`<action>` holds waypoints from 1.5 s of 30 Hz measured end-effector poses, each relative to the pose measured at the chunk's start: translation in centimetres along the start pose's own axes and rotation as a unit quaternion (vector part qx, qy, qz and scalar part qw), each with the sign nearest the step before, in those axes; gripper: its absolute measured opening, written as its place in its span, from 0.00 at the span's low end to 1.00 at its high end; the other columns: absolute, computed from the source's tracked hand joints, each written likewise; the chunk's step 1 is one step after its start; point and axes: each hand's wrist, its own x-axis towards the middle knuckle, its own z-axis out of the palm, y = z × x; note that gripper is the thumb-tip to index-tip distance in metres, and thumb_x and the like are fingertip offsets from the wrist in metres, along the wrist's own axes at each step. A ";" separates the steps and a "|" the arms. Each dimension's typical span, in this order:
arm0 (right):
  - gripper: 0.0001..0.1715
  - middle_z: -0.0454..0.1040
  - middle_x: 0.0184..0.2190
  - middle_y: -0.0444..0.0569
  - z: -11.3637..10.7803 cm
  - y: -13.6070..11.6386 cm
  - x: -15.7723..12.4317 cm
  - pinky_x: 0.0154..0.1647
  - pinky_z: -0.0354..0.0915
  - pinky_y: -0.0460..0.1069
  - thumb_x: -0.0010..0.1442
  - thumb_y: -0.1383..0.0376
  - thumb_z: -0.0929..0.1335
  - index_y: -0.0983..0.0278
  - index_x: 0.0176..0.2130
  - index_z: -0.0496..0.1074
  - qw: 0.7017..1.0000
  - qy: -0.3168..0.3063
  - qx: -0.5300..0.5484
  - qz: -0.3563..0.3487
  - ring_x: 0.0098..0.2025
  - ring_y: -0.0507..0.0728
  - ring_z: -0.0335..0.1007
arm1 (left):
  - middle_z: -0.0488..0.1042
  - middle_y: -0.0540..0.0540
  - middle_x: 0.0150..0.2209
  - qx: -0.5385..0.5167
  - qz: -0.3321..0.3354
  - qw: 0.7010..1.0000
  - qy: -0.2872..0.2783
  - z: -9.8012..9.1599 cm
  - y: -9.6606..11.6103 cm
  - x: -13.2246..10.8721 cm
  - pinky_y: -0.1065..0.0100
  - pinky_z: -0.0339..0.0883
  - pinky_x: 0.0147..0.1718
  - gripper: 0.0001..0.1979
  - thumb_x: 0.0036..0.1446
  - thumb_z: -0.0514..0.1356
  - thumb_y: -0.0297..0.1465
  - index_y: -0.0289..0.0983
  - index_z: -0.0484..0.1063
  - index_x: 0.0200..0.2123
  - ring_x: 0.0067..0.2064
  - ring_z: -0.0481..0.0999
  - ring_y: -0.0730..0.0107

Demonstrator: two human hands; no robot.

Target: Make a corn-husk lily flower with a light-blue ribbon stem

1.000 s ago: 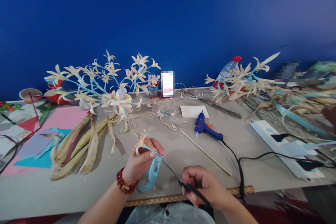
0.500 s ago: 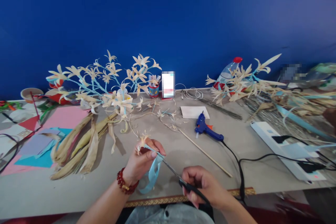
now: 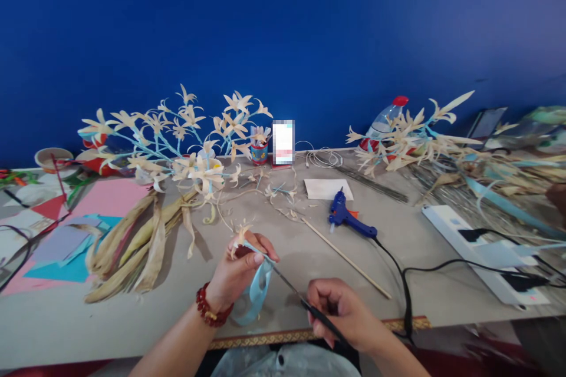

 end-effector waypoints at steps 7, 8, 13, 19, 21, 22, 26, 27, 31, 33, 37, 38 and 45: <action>0.28 0.71 0.16 0.40 -0.3 0.3 0.1 0.12 0.53 0.38 0.37 0.56 0.80 0.64 0.22 0.61 1.000 -0.002 -0.003 -0.002 0.13 0.43 0.57 | 0.76 0.46 0.29 0.016 -0.005 1.000 0.003 -0.1 0.3 0.0 0.64 0.65 0.35 0.06 0.50 0.67 0.32 0.36 0.74 0.28 0.33 0.75 0.64; 0.28 0.71 0.16 0.40 -0.3 0.3 0.1 0.12 0.53 0.38 0.37 0.56 0.80 0.64 0.22 0.61 1.000 -0.003 -0.002 -0.003 0.13 0.43 0.57 | 0.76 0.46 0.29 0.015 -0.002 1.000 0.002 0.0 0.4 0.0 0.64 0.65 0.35 0.06 0.50 0.67 0.31 0.36 0.74 0.28 0.33 0.75 0.64; 0.29 0.71 0.17 0.39 -0.5 0.4 0.1 0.13 0.54 0.38 0.37 0.55 0.80 0.64 0.23 0.61 1.000 -0.018 0.008 0.006 0.13 0.43 0.56 | 0.77 0.46 0.29 0.008 -0.014 1.000 0.011 0.0 0.4 0.1 0.65 0.66 0.34 0.06 0.49 0.68 0.31 0.36 0.75 0.27 0.33 0.76 0.65; 0.30 0.71 0.18 0.39 -0.5 0.1 0.0 0.14 0.54 0.38 0.36 0.56 0.80 0.64 0.23 0.60 1.000 -0.015 -0.005 0.005 0.14 0.42 0.57 | 0.77 0.45 0.30 -0.001 -0.038 0.999 0.036 -0.1 0.0 0.0 0.63 0.67 0.34 0.06 0.48 0.68 0.31 0.36 0.75 0.27 0.33 0.76 0.63; 0.30 0.71 0.18 0.39 -0.4 0.1 0.0 0.14 0.54 0.38 0.35 0.55 0.80 0.64 0.23 0.59 1.000 -0.010 0.004 0.006 0.14 0.42 0.56 | 0.77 0.45 0.30 -0.011 -0.038 0.998 0.041 0.0 0.0 0.1 0.63 0.67 0.35 0.06 0.48 0.68 0.30 0.36 0.74 0.27 0.33 0.76 0.64; 0.31 0.71 0.18 0.39 -0.4 0.2 0.0 0.14 0.53 0.39 0.35 0.55 0.80 0.64 0.23 0.59 1.000 -0.009 0.010 0.007 0.14 0.42 0.56 | 0.77 0.45 0.30 -0.016 -0.038 0.998 0.042 0.1 0.0 0.1 0.64 0.66 0.35 0.06 0.48 0.68 0.30 0.36 0.73 0.27 0.33 0.76 0.64; 0.30 0.70 0.17 0.38 -0.2 0.4 0.2 0.14 0.53 0.39 0.35 0.54 0.80 0.63 0.23 0.60 1.000 -0.006 0.020 0.008 0.13 0.43 0.55 | 0.77 0.46 0.28 -0.029 -0.048 0.997 0.045 0.3 0.1 0.2 0.67 0.65 0.32 0.07 0.48 0.68 0.30 0.36 0.72 0.26 0.33 0.76 0.65; 0.30 0.70 0.17 0.38 -0.2 0.5 0.3 0.14 0.53 0.39 0.36 0.54 0.80 0.63 0.23 0.60 1.000 -0.005 0.021 0.006 0.13 0.43 0.55 | 0.77 0.46 0.28 -0.030 -0.050 0.997 0.047 0.4 0.1 0.2 0.67 0.65 0.32 0.08 0.47 0.68 0.30 0.36 0.71 0.26 0.32 0.76 0.66; 0.30 0.70 0.17 0.38 -0.2 0.8 0.6 0.14 0.52 0.39 0.36 0.55 0.80 0.63 0.23 0.59 1.000 -0.005 0.022 -0.004 0.13 0.43 0.55 | 0.77 0.46 0.28 -0.034 -0.052 0.997 0.052 0.3 0.2 0.2 0.68 0.65 0.31 0.09 0.47 0.68 0.31 0.36 0.71 0.25 0.32 0.76 0.66; 0.30 0.70 0.17 0.38 -0.2 1.0 0.7 0.14 0.52 0.39 0.37 0.55 0.80 0.63 0.23 0.59 1.000 -0.005 0.023 -0.008 0.13 0.43 0.55 | 0.77 0.46 0.27 -0.038 -0.054 0.996 0.053 0.4 0.1 0.3 0.69 0.64 0.30 0.09 0.48 0.68 0.30 0.35 0.70 0.25 0.32 0.76 0.66; 0.30 0.70 0.17 0.38 -0.3 1.5 0.8 0.14 0.52 0.39 0.38 0.54 0.80 0.63 0.24 0.59 1.000 -0.001 0.023 -0.010 0.13 0.42 0.55 | 0.76 0.47 0.28 -0.060 -0.056 0.995 0.052 0.4 -0.1 0.2 0.70 0.64 0.31 0.08 0.50 0.67 0.29 0.35 0.70 0.26 0.31 0.76 0.69; 0.31 0.70 0.17 0.38 -0.3 1.6 0.8 0.14 0.52 0.39 0.38 0.53 0.80 0.63 0.24 0.59 1.000 0.000 0.022 -0.009 0.13 0.42 0.55 | 0.76 0.47 0.28 -0.066 -0.055 0.995 0.050 0.3 -0.2 0.2 0.70 0.65 0.32 0.07 0.50 0.67 0.29 0.35 0.71 0.26 0.31 0.76 0.69; 0.31 0.70 0.17 0.38 -0.3 1.5 0.9 0.14 0.53 0.39 0.35 0.52 0.80 0.64 0.24 0.61 1.000 -0.004 0.027 -0.005 0.13 0.42 0.55 | 0.76 0.47 0.31 -0.069 -0.049 0.995 0.043 0.2 -0.4 0.1 0.70 0.66 0.34 0.05 0.53 0.66 0.28 0.35 0.72 0.28 0.33 0.76 0.69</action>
